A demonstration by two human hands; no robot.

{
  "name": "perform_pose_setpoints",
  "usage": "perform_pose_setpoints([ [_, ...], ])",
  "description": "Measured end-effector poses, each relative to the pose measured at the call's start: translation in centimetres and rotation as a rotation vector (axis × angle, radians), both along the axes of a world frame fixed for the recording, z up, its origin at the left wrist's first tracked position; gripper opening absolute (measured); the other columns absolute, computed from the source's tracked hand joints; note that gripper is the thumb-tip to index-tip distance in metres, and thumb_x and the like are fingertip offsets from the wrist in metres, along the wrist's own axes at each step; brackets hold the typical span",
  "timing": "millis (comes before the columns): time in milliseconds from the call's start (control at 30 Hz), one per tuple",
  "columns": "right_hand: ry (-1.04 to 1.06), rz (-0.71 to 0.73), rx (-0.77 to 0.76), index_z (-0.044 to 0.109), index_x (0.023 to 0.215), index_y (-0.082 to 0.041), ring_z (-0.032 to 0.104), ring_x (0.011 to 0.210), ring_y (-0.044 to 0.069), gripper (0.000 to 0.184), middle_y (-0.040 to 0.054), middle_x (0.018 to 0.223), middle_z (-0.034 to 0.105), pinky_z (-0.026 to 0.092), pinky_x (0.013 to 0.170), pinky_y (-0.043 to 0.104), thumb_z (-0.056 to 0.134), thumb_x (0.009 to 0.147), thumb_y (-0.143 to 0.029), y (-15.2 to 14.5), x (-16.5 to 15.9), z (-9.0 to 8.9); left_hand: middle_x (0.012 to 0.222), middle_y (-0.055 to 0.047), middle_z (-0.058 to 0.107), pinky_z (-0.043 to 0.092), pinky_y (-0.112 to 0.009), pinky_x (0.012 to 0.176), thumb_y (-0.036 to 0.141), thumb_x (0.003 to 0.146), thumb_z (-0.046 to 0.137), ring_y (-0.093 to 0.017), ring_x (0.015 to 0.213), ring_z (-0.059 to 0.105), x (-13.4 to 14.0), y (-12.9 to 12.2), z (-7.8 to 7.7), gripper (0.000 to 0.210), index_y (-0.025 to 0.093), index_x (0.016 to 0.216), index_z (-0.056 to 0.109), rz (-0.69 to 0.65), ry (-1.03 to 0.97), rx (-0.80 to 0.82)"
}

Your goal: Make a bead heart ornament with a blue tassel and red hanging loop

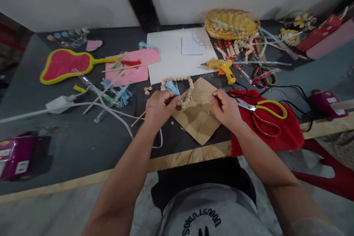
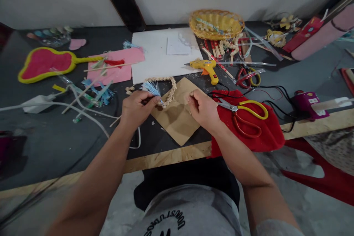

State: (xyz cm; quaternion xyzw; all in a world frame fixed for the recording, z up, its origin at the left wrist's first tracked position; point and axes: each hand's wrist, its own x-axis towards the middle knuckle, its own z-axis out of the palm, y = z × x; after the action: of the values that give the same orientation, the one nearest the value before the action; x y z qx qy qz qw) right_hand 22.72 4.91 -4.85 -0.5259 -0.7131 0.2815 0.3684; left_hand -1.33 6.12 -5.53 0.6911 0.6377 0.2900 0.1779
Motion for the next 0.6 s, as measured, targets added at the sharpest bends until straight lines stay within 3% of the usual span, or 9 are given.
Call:
perform_pose_setpoints([
  [400,-0.071,0.04,-0.007,0.052,0.087,-0.022,0.061,0.072,0.018,0.008,0.0061,0.081,0.066,0.043,0.067,0.03,0.051,0.089,-0.029,0.1,0.2,-0.6,0.077,-0.003,0.07,0.047,-0.029,0.073,0.041,0.081,0.062,-0.018,0.074,0.061,-0.6,-1.2,1.0,0.022,0.02,0.075,0.068,-0.033,-0.102,0.017],
  [500,-0.118,0.052,0.003,0.051,0.085,-0.022,0.057,0.064,0.016,0.012,0.004,0.076,0.064,0.039,0.063,0.028,0.048,0.091,-0.032,0.1,0.3,0.1,0.077,-0.004,0.069,0.046,-0.029,0.072,0.043,0.079,0.063,-0.017,0.072,0.06,-1.0,-1.3,1.2,0.025,0.019,0.076,0.069,-0.014,-0.1,-0.044],
  [600,-0.174,0.028,0.025,0.044,0.077,-0.022,0.047,0.054,0.013,0.022,-0.0005,0.062,0.052,0.031,0.056,0.026,0.04,0.096,-0.035,-0.4,0.3,1.2,0.077,-0.003,0.069,0.045,-0.029,0.07,0.045,0.078,0.061,-0.017,0.07,0.059,-1.0,-1.2,1.1,0.028,0.019,0.078,0.07,0.009,-0.083,-0.082],
])
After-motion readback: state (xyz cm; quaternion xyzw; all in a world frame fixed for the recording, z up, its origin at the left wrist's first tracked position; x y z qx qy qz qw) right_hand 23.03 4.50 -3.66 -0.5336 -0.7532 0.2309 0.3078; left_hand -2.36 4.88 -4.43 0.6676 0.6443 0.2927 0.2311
